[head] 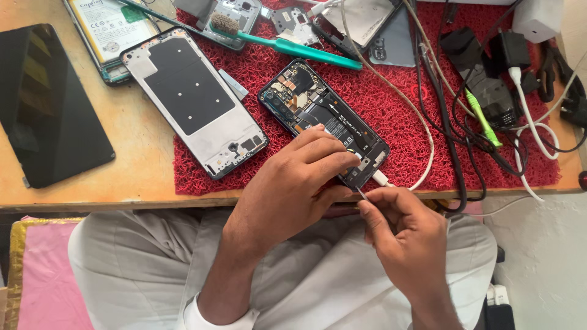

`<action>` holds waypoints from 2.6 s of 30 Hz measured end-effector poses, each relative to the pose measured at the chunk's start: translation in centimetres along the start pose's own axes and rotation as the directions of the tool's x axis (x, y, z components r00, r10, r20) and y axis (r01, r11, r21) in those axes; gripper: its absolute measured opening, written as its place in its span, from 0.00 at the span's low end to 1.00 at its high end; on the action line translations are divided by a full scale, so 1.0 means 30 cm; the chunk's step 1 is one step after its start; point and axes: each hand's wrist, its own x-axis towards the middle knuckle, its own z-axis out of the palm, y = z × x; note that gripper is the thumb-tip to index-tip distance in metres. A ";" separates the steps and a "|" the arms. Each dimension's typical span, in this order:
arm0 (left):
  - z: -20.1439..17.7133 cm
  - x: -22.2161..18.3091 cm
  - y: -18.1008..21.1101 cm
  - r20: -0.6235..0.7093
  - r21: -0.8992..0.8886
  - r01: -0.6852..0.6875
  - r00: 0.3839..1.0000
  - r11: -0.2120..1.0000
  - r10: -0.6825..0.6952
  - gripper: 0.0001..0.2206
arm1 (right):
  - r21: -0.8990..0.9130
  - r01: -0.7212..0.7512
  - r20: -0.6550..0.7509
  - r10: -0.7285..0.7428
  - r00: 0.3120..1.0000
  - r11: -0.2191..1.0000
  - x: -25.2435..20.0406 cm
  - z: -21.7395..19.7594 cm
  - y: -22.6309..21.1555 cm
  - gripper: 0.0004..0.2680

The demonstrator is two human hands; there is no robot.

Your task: The person uses tweezers to clean the charging port of a disassembled smartphone. They repeatedly insert the tweezers into the port to remove debris while the phone is connected to a charging cable. The person also briefly uses a cotton swab to clean the area around the port.

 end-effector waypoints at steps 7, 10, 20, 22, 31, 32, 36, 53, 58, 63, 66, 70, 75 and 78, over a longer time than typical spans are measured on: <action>-0.001 -0.003 -0.002 0.004 -0.009 0.002 1.000 1.000 -0.001 0.18 | -0.062 0.063 -0.025 -0.064 0.998 0.996 0.001 0.014 -0.035 0.04; -0.001 -0.003 -0.001 -0.006 -0.003 -0.014 1.000 1.000 0.014 0.18 | 0.051 0.107 -0.020 -0.106 0.994 0.993 0.003 0.016 -0.030 0.05; -0.006 -0.005 -0.002 0.004 -0.009 -0.023 1.000 1.000 0.023 0.18 | -0.184 0.180 -0.055 -0.193 0.980 0.966 -0.002 0.010 -0.059 0.05; -0.008 -0.007 -0.002 0.001 -0.008 -0.026 1.000 1.000 0.026 0.18 | -0.209 0.176 -0.049 -0.190 0.980 0.962 0.000 0.010 -0.063 0.05; -0.008 -0.008 0.000 0.001 -0.022 -0.009 1.000 1.000 0.009 0.17 | -0.218 0.162 -0.024 -0.171 0.985 0.962 0.008 -0.008 -0.083 0.05; -0.007 -0.007 0.000 0.001 -0.023 -0.007 1.000 1.000 0.007 0.17 | -0.255 0.170 -0.019 -0.181 0.983 0.952 0.008 -0.009 -0.086 0.05; -0.005 -0.008 -0.002 -0.005 -0.016 -0.015 1.000 1.000 0.015 0.17 | -0.260 0.261 0.018 -0.266 0.964 0.929 0.013 -0.012 -0.082 0.05; -0.004 -0.010 -0.004 -0.009 -0.004 -0.016 1.000 1.000 0.016 0.17 | -0.190 0.200 0.037 -0.197 0.980 0.961 0.019 -0.015 -0.081 0.07; -0.007 -0.013 -0.007 0.002 -0.016 -0.017 1.000 1.000 0.017 0.17 | -0.247 0.136 0.021 -0.135 0.991 0.959 0.017 -0.019 -0.083 0.06; -0.005 -0.012 -0.010 0.003 -0.025 -0.020 1.000 0.999 0.020 0.17 | -0.337 0.244 0.030 -0.249 0.968 0.909 0.014 -0.024 -0.095 0.05; -0.005 -0.014 -0.010 -0.004 -0.018 -0.025 1.000 1.000 0.025 0.17 | -0.250 0.208 0.027 -0.207 0.978 0.946 0.013 -0.021 -0.093 0.06; -0.005 -0.014 -0.011 -0.005 -0.021 -0.026 1.000 0.999 0.026 0.17 | -0.229 0.232 0.027 -0.232 0.972 0.945 0.018 -0.020 -0.097 0.06; -0.005 -0.015 -0.012 0.014 -0.047 0.006 1.000 0.999 -0.005 0.17 | -0.360 0.327 0.047 -0.333 0.942 0.874 0.018 -0.030 -0.116 0.05; -0.003 -0.014 -0.011 -0.016 -0.011 -0.031 0.999 0.999 0.031 0.16 | -0.348 0.327 0.049 -0.331 0.942 0.879 0.020 -0.029 -0.107 0.05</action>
